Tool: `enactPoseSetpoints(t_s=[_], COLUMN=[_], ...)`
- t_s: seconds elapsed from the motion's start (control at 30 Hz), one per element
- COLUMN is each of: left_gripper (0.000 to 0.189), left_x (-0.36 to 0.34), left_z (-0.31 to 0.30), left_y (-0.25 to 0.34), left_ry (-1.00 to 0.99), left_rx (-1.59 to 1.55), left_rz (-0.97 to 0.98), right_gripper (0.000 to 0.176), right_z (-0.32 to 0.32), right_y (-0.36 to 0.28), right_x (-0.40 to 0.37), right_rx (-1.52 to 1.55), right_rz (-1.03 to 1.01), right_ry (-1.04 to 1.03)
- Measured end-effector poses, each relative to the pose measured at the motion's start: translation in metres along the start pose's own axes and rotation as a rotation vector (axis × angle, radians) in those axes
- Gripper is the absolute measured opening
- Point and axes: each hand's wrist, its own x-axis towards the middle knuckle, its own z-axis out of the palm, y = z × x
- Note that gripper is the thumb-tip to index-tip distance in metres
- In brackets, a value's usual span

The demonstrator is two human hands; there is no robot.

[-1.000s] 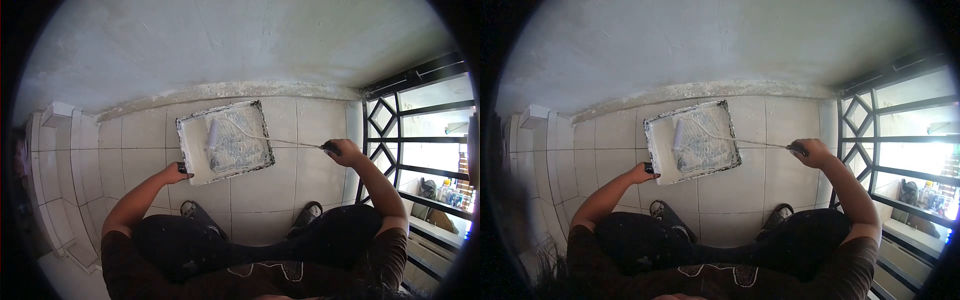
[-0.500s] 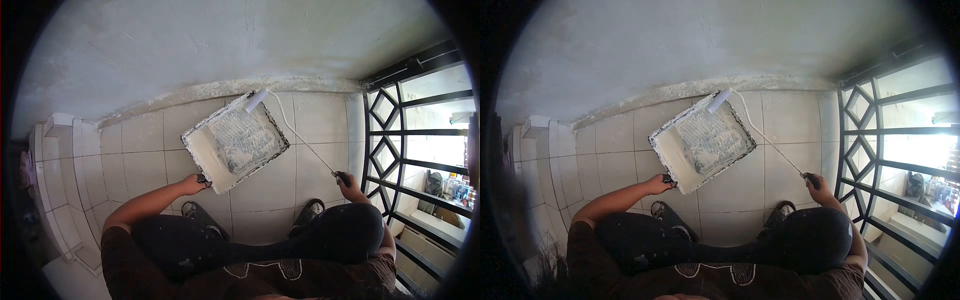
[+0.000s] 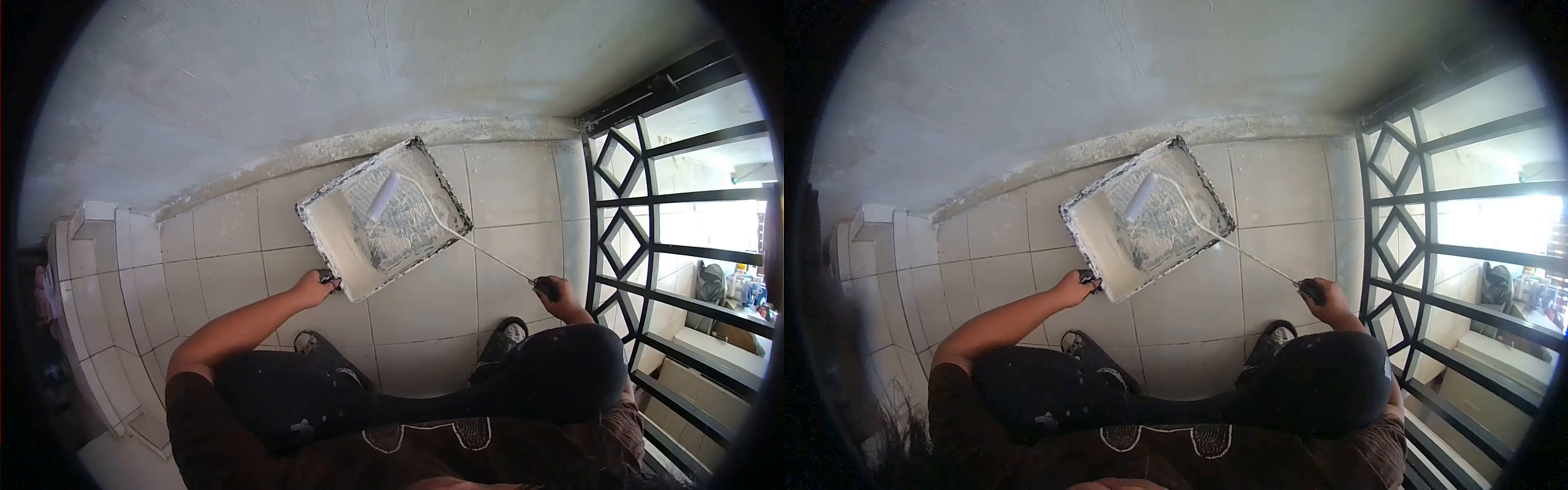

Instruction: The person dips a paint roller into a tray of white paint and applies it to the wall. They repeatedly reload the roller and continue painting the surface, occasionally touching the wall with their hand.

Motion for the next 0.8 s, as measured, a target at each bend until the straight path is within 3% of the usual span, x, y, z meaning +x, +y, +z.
enactPoseSetpoints(t_s=[0.17, 0.3, 0.4, 0.6, 0.7, 0.8], left_gripper=[0.026, 0.028, 0.028, 0.027, 0.028, 0.028], left_x=[0.007, 0.018, 0.028, 0.031, 0.023, 0.044], left_z=[-0.014, -0.016, -0.008, -0.016, -0.025, -0.024], left_y=[0.042, 0.039, 0.02, 0.04, 0.079, 0.064], left_ry=[-0.027, -0.033, 0.05, 0.179, 0.167, 0.256], left_rx=[-0.003, -0.079, -0.062, 0.143, 0.112, 0.007], left_rz=[0.03, -0.07, 0.062, -0.052, -0.108, 0.001], right_gripper=[0.017, 0.02, 0.025, 0.028, 0.028, 0.027], right_z=[-0.002, -0.004, -0.003, 0.038, 0.045, 0.065], right_y=[-0.006, -0.002, -0.016, 0.014, 0.005, 0.009], right_x=[-0.005, -0.006, -0.006, 0.008, 0.015, 0.016], right_rx=[-0.011, -0.054, 0.059, 0.115, 0.101, 0.153], right_rz=[0.057, 0.037, 0.008, -0.138, -0.111, -0.176], right_ry=[-0.038, 0.032, 0.053, 0.106, 0.089, 0.17])
